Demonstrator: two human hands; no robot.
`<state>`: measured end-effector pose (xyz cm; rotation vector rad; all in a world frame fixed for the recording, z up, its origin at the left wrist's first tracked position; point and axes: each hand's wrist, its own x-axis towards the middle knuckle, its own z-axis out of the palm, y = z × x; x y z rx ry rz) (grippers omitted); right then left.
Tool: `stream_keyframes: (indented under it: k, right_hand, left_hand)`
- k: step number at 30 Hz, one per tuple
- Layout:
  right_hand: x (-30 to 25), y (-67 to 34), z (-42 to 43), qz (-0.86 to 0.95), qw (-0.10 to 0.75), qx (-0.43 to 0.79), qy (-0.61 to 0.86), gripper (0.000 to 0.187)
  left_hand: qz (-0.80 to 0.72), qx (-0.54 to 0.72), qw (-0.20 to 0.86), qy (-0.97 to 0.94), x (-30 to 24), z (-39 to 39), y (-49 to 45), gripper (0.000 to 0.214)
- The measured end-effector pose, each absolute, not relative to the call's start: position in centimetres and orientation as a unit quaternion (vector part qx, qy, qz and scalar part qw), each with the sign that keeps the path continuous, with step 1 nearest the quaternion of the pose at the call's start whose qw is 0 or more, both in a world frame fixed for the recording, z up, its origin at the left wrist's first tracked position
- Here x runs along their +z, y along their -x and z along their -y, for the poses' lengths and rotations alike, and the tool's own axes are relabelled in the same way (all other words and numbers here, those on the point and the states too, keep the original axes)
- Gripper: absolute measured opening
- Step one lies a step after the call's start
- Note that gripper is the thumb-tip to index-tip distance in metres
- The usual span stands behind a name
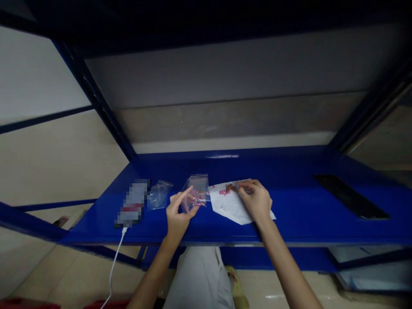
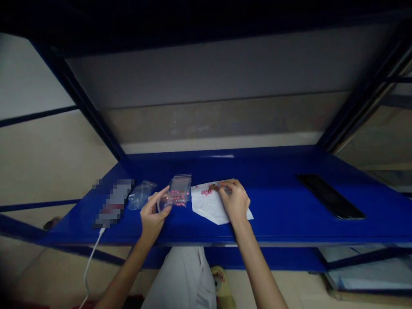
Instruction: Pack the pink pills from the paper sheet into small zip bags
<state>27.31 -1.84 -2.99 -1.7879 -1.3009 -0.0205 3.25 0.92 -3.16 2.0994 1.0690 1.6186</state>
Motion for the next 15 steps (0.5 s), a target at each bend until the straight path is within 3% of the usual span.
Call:
stream_keyframes:
  k: [15]
  right_hand:
    - [-5.0, -28.6, 1.2, 0.563, 0.442, 0.015, 0.698, 0.029]
  left_hand:
    - [-0.387, 0.534, 0.047, -0.75, -3.1, -0.2, -3.7, 0.048]
